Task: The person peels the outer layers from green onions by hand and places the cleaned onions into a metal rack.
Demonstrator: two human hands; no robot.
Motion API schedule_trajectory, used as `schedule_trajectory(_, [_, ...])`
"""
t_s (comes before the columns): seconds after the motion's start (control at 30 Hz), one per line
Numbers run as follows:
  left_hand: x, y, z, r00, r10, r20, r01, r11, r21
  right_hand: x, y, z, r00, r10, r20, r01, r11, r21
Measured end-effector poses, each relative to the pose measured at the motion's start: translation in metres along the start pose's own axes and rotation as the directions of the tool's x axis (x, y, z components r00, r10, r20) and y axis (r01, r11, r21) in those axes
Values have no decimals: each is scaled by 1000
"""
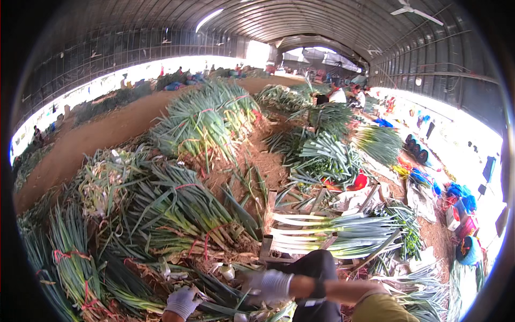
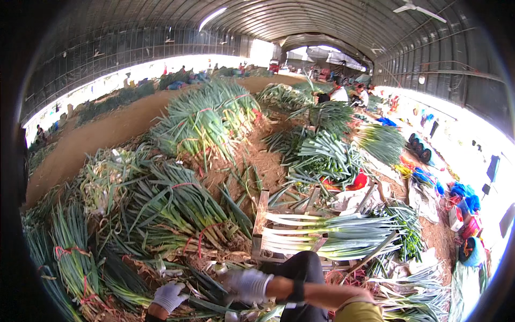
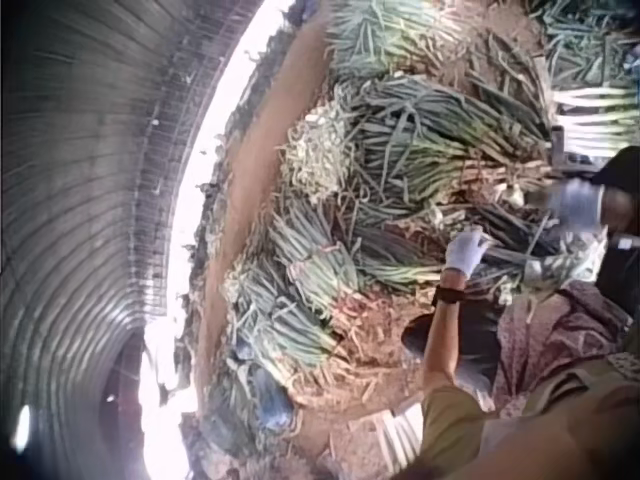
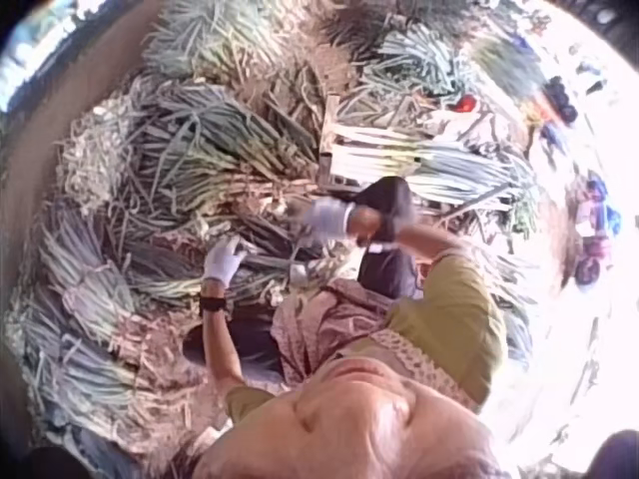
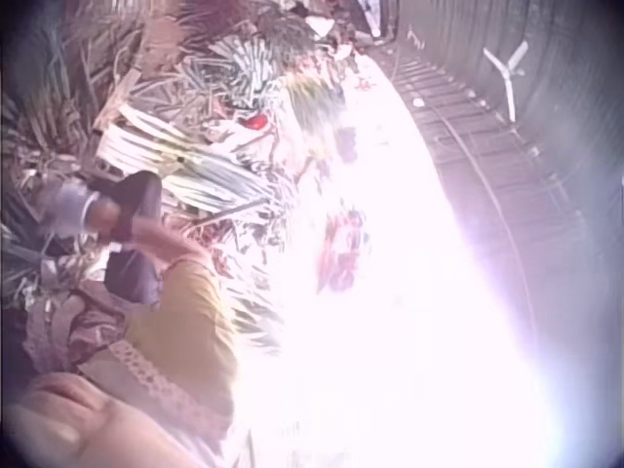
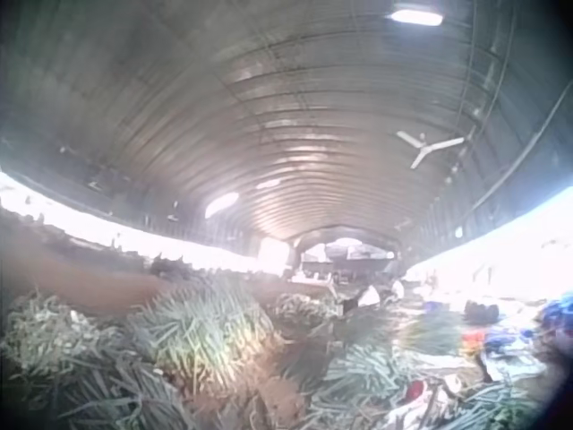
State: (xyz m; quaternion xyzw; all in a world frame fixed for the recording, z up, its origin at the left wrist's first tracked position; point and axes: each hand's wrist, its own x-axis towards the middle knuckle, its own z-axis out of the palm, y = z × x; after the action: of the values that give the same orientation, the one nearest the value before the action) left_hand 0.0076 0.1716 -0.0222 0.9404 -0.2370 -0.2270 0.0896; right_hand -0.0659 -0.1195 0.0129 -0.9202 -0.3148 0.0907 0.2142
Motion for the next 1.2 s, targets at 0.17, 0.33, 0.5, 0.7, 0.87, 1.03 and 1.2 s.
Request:
schedule_trajectory(0.17, [11, 22, -10, 855, 79, -512, -400, 730, -555, 16, -7, 184, 989, 139, -52, -77, 781, 619])
schedule_trajectory(0.33, [2, 85, -55, 877, -14, -481, -427, -483, -764, 2, -40, 228, 926, 377, 32, -350, 819, 455])
schedule_trajectory(0.5, [-3, 128, -35, 974, -80, -210, -174, -859, -481, -40, 5, 298, 848, 492, 196, -527, 746, 407])
schedule_trajectory(0.7, [2, 124, 49, 988, -47, -146, -118, -841, -527, -45, 17, 275, 838, 542, -64, -490, 799, 349])
schedule_trajectory(0.87, [-12, 120, 84, 997, -47, -61, -69, -895, -440, -42, 17, 274, 858, 496, -135, -451, 853, 263])
schedule_trajectory(1.03, [-15, 109, 96, 969, -235, 82, -169, -863, -475, -42, 18, 275, 793, 608, 15, -534, 685, 495])
schedule_trajectory(1.2, [-16, 102, 100, 961, -265, 83, -191, -849, -493, -25, 17, 241, 786, 616, -49, -503, 683, 530])
